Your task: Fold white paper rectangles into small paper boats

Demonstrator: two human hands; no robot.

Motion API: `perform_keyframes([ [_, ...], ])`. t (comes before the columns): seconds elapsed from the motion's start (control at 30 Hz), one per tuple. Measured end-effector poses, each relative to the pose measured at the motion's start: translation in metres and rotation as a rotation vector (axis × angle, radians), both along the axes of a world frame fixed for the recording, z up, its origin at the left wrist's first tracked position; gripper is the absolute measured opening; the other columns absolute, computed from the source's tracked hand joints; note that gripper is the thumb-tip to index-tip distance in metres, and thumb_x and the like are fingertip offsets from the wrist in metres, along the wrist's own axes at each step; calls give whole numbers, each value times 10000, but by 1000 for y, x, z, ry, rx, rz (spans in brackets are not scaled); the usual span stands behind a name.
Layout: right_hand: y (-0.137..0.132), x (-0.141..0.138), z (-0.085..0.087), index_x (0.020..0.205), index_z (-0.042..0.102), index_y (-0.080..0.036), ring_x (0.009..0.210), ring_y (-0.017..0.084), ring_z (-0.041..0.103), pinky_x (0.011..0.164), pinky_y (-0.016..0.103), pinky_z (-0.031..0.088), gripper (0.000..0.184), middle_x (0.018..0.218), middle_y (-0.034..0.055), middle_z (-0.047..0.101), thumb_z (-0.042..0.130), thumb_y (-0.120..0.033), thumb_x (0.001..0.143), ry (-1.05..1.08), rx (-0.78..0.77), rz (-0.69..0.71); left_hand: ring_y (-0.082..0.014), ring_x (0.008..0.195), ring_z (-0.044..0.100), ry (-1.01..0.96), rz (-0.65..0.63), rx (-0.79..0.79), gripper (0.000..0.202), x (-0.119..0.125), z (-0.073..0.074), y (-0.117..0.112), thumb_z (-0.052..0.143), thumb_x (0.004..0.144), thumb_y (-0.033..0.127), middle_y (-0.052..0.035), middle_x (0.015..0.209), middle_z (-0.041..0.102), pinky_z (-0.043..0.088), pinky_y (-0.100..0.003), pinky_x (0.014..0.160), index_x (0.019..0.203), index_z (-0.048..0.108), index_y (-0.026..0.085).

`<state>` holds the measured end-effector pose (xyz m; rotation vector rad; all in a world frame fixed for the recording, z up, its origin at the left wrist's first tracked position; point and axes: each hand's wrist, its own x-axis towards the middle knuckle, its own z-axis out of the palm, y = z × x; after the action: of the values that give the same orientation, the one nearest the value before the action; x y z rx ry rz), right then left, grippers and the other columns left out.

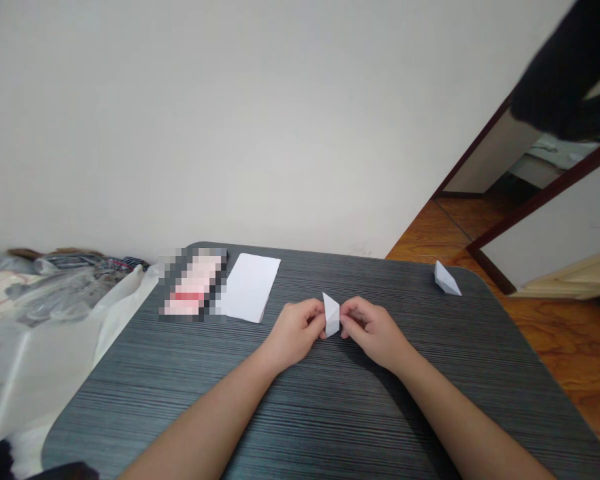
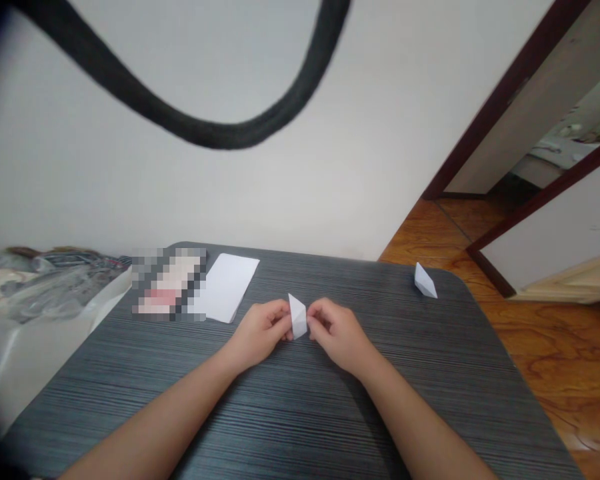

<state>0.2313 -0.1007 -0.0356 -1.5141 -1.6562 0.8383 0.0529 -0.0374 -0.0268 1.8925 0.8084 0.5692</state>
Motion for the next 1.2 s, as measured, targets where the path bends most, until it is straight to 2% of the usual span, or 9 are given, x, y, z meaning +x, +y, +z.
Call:
perform_keyframes([
  [0.23,1,0,-5,896,479,-206,576,125,585,566,242,445,79,732,-2,614,489,-152,838,47,27,-35,-95,554,557,2,24,7,208,1,0,0,436,865,254,25,620,623,374,-197,545,772,605,175],
  [0.33,2,-1,-5,845,500,-203,615,126,585,596,249,448,86,790,10,607,495,-123,816,1,61,-59,-98,567,569,-12,26,-11,204,2,-1,1,436,861,243,20,627,626,388,-197,557,773,607,175],
  [0.5,3,-2,-4,877,538,-205,597,125,574,599,250,445,128,731,-8,584,480,-108,817,-19,52,-79,-104,595,585,-33,26,-42,196,2,-4,1,432,858,229,13,649,634,406,-199,574,818,617,178],
  [0.77,5,-3,3,805,589,-204,663,134,556,607,243,426,145,818,11,588,494,-95,807,-68,103,-83,-109,609,574,-44,19,-36,199,2,-3,1,431,862,239,9,662,628,401,-204,585,838,620,182],
  [0.97,3,-4,9,802,596,-197,681,142,539,619,251,410,134,783,13,574,496,-113,833,-88,127,-48,-110,602,541,-43,27,-5,202,2,-2,1,434,859,238,10,661,613,388,-209,583,826,624,177],
  [1.2,4,-4,11,730,561,-195,765,161,551,702,273,416,154,819,23,588,491,-114,841,-75,179,4,-114,614,523,-29,27,51,187,2,2,1,442,849,214,11,665,598,377,-212,592,782,611,168],
])
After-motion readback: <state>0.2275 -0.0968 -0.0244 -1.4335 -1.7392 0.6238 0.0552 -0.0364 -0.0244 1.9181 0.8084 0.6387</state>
